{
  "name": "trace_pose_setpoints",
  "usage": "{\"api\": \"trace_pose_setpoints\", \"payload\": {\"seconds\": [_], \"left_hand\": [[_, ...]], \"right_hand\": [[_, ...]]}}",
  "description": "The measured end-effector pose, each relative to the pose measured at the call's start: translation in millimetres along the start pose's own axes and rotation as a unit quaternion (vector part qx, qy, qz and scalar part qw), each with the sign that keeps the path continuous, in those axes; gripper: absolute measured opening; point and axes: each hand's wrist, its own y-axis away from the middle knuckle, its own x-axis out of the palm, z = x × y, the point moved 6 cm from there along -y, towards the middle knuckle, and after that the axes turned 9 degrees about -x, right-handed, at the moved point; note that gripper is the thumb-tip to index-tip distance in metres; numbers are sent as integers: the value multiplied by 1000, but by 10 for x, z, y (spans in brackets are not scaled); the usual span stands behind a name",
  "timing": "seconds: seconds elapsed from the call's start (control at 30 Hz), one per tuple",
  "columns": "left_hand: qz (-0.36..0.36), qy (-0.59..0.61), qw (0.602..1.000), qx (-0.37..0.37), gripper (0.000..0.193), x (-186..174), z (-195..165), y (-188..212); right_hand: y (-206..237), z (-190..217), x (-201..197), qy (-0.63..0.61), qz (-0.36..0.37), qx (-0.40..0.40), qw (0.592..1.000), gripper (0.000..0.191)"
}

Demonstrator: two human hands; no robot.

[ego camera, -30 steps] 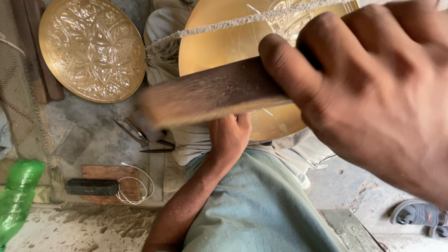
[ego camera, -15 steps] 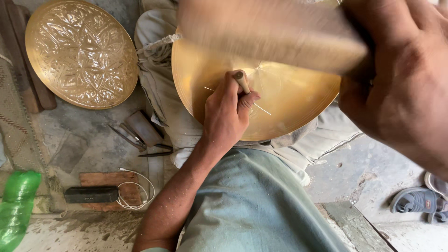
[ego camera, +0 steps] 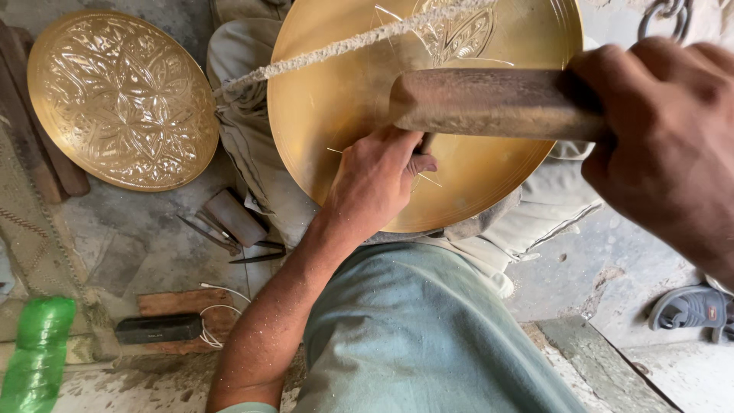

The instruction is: The person sits on the floor with a brass plate resting on their lap and hammers a punch against the plate with a wooden mallet, working a decorative floral pattern into the metal. They reposition the punch across the plate surface and occasionally steady the plate with a hand while continuing to hammer.

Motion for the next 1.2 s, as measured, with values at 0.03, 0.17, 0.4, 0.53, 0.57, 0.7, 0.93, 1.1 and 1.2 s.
{"api": "trace_pose_setpoints", "payload": {"seconds": [0.03, 0.17, 0.4, 0.53, 0.57, 0.7, 0.93, 1.1, 1.2], "left_hand": [[10, 4, 1000, -13, 27, 10, 16, -16], [59, 26, 997, -49, 27, 58, 36, -47], [39, -27, 999, 3, 32, 11, -83, -107], [86, 17, 994, -63, 21, 23, -72, -133], [83, 13, 995, -48, 22, 16, -106, -145], [100, 2, 993, -70, 21, 25, -150, -151], [-97, 179, 978, -46, 16, -546, -103, 274], [-326, 212, 912, -133, 31, -1280, 307, 1073], [-349, 162, 908, -163, 30, -1377, 352, 1491]], "right_hand": [[11, -18, 10, -11, -6, -6, 1000, 41], [71, -87, 219, 78, 90, 13, 993, 34], [259, -152, 263, 27, 42, 49, 998, 34], [366, -105, 243, 38, 12, 64, 997, 31], [380, -46, 256, 166, 52, 24, 984, 30], [513, -89, 174, -28, -55, 90, 994, 23], [1208, -379, 660, -181, -177, 238, 938, 27], [1884, -738, 1426, -362, -269, 421, 787, 42], [2123, -688, 1805, -385, -286, 443, 757, 34]]}}
